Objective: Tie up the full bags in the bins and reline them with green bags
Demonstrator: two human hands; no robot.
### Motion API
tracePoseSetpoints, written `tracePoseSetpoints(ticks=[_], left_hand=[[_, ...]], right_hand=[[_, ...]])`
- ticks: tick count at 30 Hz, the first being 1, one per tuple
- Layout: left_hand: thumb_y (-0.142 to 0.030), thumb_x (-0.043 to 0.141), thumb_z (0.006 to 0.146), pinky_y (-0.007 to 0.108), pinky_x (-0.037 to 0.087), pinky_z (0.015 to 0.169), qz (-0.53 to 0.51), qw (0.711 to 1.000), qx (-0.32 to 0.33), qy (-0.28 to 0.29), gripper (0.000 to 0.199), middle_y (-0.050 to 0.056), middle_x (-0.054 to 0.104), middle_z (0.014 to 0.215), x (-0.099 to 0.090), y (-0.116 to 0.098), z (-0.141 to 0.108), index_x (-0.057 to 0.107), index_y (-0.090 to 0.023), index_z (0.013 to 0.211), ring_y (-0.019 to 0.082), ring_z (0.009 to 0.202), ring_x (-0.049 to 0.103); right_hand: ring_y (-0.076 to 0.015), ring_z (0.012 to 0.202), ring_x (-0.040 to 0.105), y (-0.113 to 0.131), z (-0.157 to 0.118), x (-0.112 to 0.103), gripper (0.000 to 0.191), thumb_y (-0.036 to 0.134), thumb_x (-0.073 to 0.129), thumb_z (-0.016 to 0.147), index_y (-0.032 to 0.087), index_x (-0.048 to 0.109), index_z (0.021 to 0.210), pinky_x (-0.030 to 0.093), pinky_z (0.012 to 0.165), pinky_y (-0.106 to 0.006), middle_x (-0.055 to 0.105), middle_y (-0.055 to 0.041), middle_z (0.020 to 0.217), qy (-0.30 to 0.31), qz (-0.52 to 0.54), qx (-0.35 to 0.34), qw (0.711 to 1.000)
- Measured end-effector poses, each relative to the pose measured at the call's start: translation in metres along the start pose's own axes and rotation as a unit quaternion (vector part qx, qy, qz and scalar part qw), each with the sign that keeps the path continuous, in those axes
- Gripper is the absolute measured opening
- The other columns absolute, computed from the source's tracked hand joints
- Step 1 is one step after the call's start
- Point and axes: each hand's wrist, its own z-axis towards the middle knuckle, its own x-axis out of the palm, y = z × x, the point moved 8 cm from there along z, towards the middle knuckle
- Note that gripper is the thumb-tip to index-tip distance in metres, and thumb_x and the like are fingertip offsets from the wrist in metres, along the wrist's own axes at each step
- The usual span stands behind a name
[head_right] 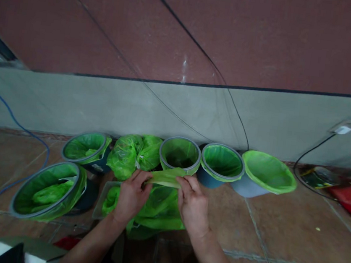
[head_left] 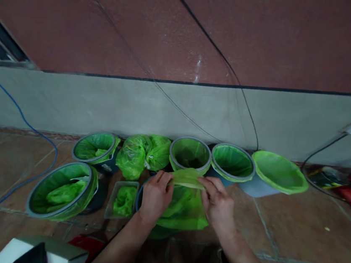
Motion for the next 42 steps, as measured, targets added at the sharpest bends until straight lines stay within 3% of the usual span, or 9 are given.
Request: tracePoseSetpoints(ticks=[8,17,21,24,26,29,34,38,42], left_hand=[[-0.007,0.054,0.076,0.027,0.049,0.073,0.108,0.992,-0.060,0.002,0.025,0.004,0.068,0.094,-0.009,0.039,0.013,0.066,-0.020,0.094,0.018,0.081,0.065],[-0.016,0.051,0.083,0.031,0.051,0.074,0.152,0.978,-0.121,-0.080,0.026,0.008,0.071,0.096,-0.045,0.070,0.024,0.069,-0.019,0.101,0.023,0.084,0.068],[-0.019,0.048,0.083,0.035,0.052,0.082,0.143,0.972,-0.131,-0.133,0.027,0.010,0.072,0.095,-0.062,0.082,0.025,0.070,-0.016,0.099,0.026,0.092,0.068],[-0.020,0.047,0.083,0.036,0.052,0.084,0.097,0.972,-0.136,-0.162,0.028,0.011,0.073,0.095,-0.066,0.085,0.024,0.070,-0.015,0.099,0.025,0.092,0.068],[-0.020,0.047,0.084,0.035,0.053,0.083,0.059,0.977,-0.131,-0.161,0.028,0.010,0.073,0.096,-0.060,0.080,0.023,0.069,-0.015,0.099,0.023,0.089,0.069],[-0.019,0.049,0.085,0.032,0.054,0.082,0.008,0.985,-0.096,-0.143,0.025,0.008,0.074,0.094,-0.042,0.059,0.021,0.069,-0.017,0.099,0.021,0.086,0.069],[-0.016,0.053,0.085,0.028,0.054,0.077,-0.043,0.994,-0.018,-0.098,0.022,0.005,0.072,0.092,-0.012,0.015,0.013,0.067,-0.019,0.102,0.017,0.082,0.069],[-0.016,0.054,0.087,0.026,0.054,0.078,-0.074,0.996,0.021,-0.054,0.022,0.004,0.072,0.091,0.003,-0.009,0.007,0.066,-0.020,0.105,0.016,0.084,0.068],[-0.016,0.053,0.088,0.027,0.053,0.081,-0.075,0.997,0.016,-0.028,0.022,0.004,0.071,0.093,0.008,-0.013,0.006,0.065,-0.021,0.106,0.016,0.086,0.068]], right_hand=[[-0.0170,0.088,0.067,-0.016,0.010,-0.027,0.023,0.018,0.050,0.091,0.019,0.070,0.103,0.055,0.079,-0.028,0.069,-0.0062,0.099,-0.079,-0.021,0.026,0.996],[-0.0195,0.083,0.067,-0.045,0.012,-0.048,0.024,0.019,0.051,0.085,0.017,0.072,0.097,0.053,0.078,-0.032,0.070,-0.0065,0.092,-0.112,-0.044,0.090,0.989],[-0.0214,0.080,0.067,-0.074,0.009,-0.054,0.026,0.023,0.049,0.084,0.016,0.072,0.095,0.052,0.075,-0.033,0.070,-0.0083,0.094,-0.094,-0.064,0.144,0.983],[-0.0233,0.077,0.065,-0.091,0.004,-0.047,0.030,0.025,0.050,0.082,0.016,0.070,0.101,0.051,0.071,-0.036,0.069,-0.0111,0.100,-0.034,-0.132,0.192,0.972],[-0.0273,0.088,0.064,-0.085,0.002,-0.036,0.039,0.028,0.052,0.082,0.014,0.065,0.117,0.050,0.073,-0.039,0.065,-0.0150,0.113,0.013,-0.187,0.194,0.963],[-0.0339,0.111,0.055,-0.048,0.003,-0.018,0.055,0.032,0.057,0.083,0.013,0.051,0.134,0.048,0.086,-0.045,0.053,-0.0191,0.133,0.042,-0.221,0.128,0.966],[-0.0351,0.121,0.044,0.010,0.008,0.009,0.054,0.032,0.060,0.085,0.018,0.050,0.136,0.038,0.100,-0.053,0.046,-0.0162,0.141,0.040,-0.186,0.031,0.981],[-0.0331,0.116,0.045,0.010,0.013,0.021,0.052,0.025,0.061,0.080,0.017,0.053,0.131,0.040,0.096,-0.048,0.050,-0.0163,0.135,0.034,-0.142,0.033,0.989],[-0.0302,0.107,0.051,0.000,0.015,0.023,0.044,0.012,0.058,0.073,0.019,0.062,0.116,0.039,0.093,-0.046,0.061,-0.0126,0.122,0.039,-0.128,0.033,0.990]])
